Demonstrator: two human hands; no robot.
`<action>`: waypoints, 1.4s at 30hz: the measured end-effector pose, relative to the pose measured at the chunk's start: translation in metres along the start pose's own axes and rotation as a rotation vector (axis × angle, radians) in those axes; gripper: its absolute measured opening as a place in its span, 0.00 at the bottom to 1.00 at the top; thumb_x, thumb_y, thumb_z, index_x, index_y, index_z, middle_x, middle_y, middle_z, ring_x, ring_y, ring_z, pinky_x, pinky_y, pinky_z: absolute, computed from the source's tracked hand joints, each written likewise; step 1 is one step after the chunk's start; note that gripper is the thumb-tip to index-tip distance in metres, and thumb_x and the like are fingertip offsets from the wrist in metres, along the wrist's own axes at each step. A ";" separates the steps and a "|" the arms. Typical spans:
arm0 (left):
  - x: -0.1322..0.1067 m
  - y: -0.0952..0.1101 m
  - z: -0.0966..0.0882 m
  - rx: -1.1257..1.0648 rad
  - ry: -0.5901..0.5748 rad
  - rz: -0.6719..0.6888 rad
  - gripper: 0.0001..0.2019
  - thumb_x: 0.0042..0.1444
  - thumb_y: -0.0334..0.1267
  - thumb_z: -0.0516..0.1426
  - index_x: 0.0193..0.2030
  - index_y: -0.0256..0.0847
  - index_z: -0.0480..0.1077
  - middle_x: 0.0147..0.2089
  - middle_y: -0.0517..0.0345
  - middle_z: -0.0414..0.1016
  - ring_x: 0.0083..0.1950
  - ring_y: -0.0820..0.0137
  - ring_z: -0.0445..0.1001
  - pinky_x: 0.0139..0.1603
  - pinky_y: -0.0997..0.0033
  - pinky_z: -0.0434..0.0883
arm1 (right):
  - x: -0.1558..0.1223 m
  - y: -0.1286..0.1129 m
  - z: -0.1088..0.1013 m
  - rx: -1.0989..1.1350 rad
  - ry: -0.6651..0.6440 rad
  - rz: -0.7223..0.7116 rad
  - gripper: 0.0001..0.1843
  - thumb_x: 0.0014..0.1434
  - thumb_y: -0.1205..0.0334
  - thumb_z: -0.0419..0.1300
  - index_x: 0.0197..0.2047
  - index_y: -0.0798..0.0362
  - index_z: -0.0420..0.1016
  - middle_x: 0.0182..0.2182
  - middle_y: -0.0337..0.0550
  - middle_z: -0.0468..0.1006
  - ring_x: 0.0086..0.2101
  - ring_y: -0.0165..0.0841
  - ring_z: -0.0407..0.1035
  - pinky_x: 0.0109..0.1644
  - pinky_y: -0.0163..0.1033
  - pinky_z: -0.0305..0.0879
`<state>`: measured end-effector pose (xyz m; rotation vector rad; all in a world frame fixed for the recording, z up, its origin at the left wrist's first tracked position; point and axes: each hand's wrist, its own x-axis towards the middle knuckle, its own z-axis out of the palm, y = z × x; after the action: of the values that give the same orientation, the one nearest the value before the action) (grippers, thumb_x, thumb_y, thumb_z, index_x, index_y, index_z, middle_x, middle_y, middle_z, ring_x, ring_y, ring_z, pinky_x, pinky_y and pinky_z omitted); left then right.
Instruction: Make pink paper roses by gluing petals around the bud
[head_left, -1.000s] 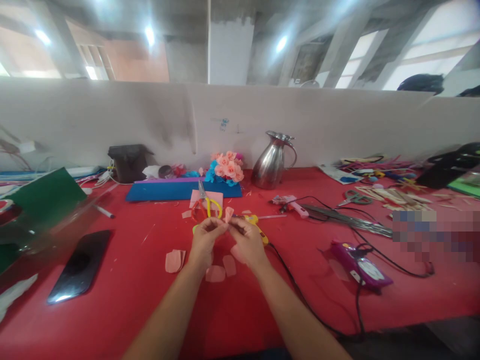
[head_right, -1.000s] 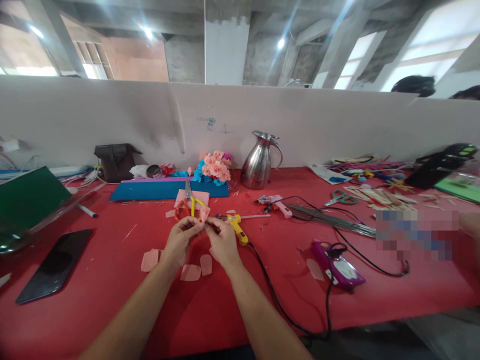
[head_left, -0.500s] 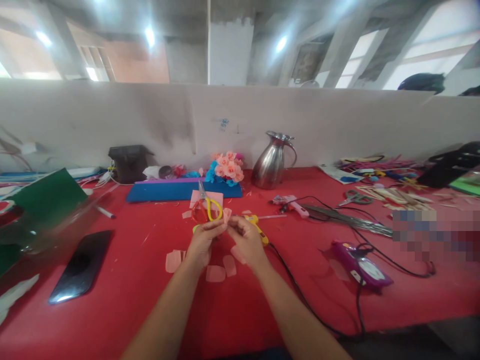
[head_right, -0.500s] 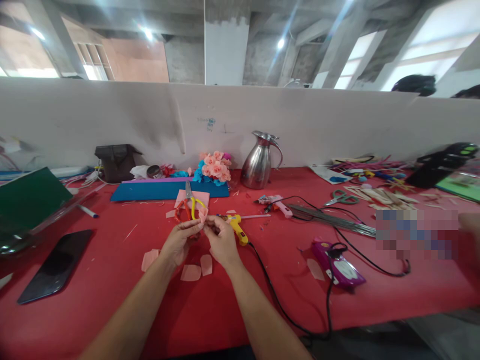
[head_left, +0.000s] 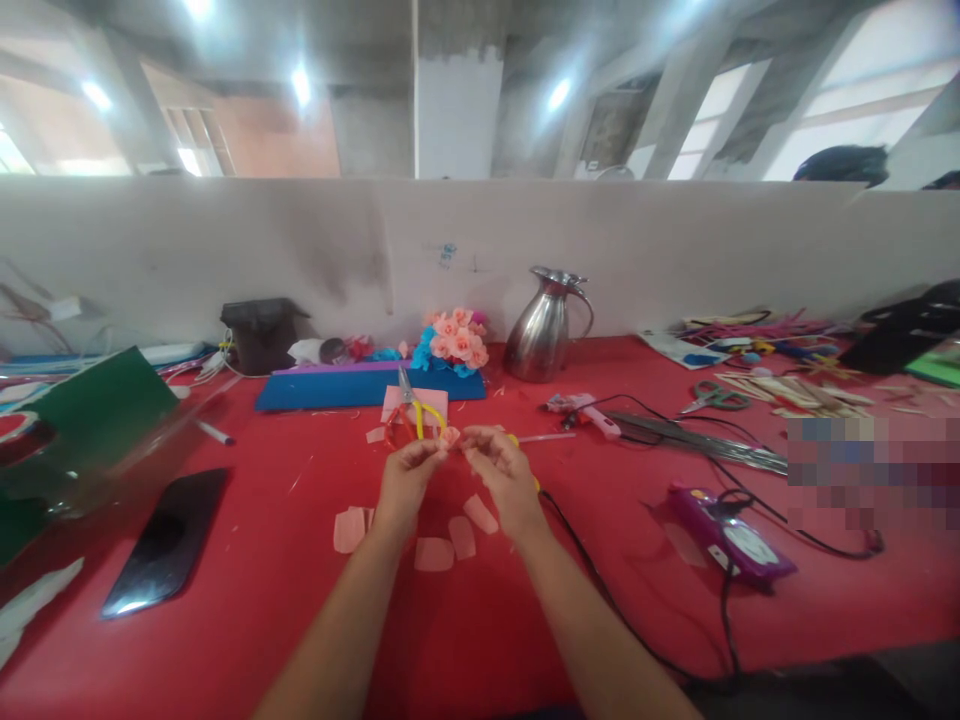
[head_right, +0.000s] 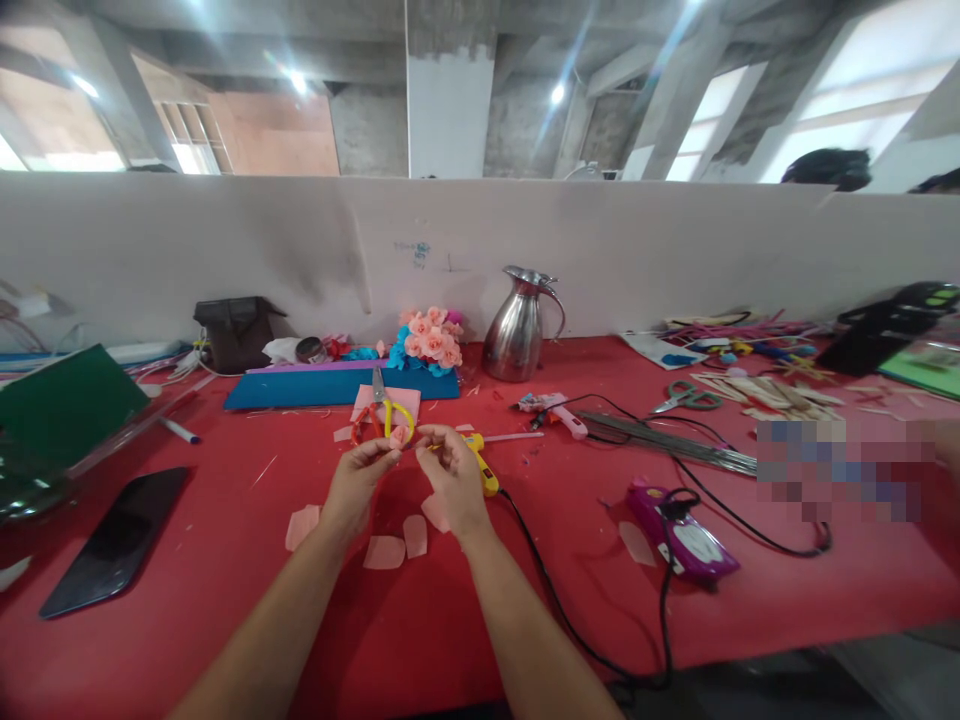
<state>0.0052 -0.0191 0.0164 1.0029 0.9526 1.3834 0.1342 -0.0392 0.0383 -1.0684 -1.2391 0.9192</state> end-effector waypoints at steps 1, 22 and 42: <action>0.000 -0.001 0.000 0.012 -0.007 -0.012 0.09 0.40 0.39 0.64 0.30 0.38 0.76 0.33 0.56 0.77 0.38 0.69 0.72 0.44 0.70 0.66 | 0.000 -0.002 0.000 0.014 0.010 0.023 0.12 0.51 0.58 0.58 0.39 0.52 0.71 0.32 0.41 0.75 0.31 0.31 0.68 0.35 0.36 0.65; 0.002 -0.010 0.000 0.191 -0.049 0.040 0.07 0.43 0.37 0.61 0.30 0.39 0.76 0.31 0.56 0.76 0.35 0.68 0.71 0.40 0.71 0.66 | 0.004 0.001 -0.001 -0.032 0.063 0.034 0.06 0.50 0.60 0.57 0.26 0.52 0.73 0.27 0.40 0.77 0.30 0.33 0.69 0.37 0.37 0.64; -0.002 -0.007 0.004 -0.031 -0.115 0.042 0.09 0.47 0.41 0.61 0.33 0.38 0.70 0.31 0.60 0.70 0.34 0.74 0.67 0.40 0.75 0.64 | 0.002 0.003 0.003 0.289 -0.022 0.294 0.05 0.43 0.61 0.57 0.22 0.53 0.66 0.18 0.34 0.68 0.19 0.24 0.57 0.24 0.32 0.48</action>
<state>0.0114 -0.0209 0.0105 1.0728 0.8270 1.3565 0.1318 -0.0366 0.0361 -1.0237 -0.9432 1.2953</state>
